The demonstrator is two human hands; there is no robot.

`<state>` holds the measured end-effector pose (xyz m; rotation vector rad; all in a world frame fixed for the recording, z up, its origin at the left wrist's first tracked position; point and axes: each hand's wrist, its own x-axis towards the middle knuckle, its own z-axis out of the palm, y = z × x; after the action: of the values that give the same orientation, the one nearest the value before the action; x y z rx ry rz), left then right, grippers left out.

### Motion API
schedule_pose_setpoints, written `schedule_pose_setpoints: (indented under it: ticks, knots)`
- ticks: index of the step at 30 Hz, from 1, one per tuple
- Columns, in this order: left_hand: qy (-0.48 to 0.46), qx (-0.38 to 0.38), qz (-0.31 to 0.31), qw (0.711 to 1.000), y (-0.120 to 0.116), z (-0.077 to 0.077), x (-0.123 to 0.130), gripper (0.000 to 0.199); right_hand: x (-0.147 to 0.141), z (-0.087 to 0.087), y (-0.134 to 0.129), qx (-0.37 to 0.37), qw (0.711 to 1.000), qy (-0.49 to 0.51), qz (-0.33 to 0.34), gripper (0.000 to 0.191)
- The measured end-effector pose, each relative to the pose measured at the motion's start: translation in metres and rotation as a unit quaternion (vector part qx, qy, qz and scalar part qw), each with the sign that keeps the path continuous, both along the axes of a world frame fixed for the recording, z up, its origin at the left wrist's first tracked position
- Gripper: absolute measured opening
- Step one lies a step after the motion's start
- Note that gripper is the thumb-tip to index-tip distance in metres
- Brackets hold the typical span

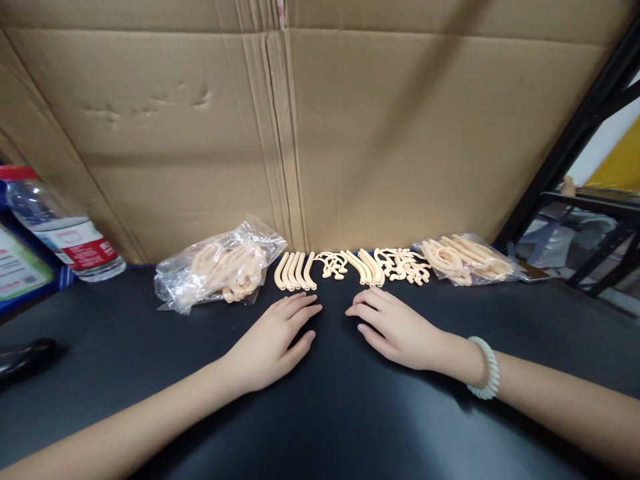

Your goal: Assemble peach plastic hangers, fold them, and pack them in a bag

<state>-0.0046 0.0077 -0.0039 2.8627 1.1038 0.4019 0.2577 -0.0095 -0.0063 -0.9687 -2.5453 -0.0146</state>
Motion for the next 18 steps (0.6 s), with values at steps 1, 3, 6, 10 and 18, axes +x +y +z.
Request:
schedule_pose_setpoints:
  ticks: [1, 3, 6, 10, 18]
  knots:
    - [0.003, 0.001, 0.000, 1.000, 0.0002, -0.0003, 0.0001, 0.043, 0.0001, -0.0001, -0.0001, 0.001, 1.000, -0.001, 0.000, 0.024]
    - [0.008, 0.002, 0.002, 1.000, 0.0004, -0.0009, 0.0001, 0.043, 0.0003, -0.0004, -0.0004, -0.001, 1.000, -0.002, 0.000, 0.024]
    - [0.014, -0.001, 0.004, 1.000, -0.0001, -0.0013, 0.0001, 0.043, 0.0008, -0.0011, -0.0007, -0.003, 1.000, -0.004, 0.000, 0.025]
    - [0.006, -0.002, 0.002, 1.000, -0.0008, -0.0011, 0.0003, 0.043, 0.0011, -0.0017, -0.0012, -0.001, 1.000, -0.007, -0.002, 0.025]
    - [-0.022, 0.006, -0.004, 1.000, -0.0019, 0.0003, 0.0013, 0.040, -0.0015, 0.0006, -0.0022, 0.009, 1.000, -0.009, -0.009, 0.024]
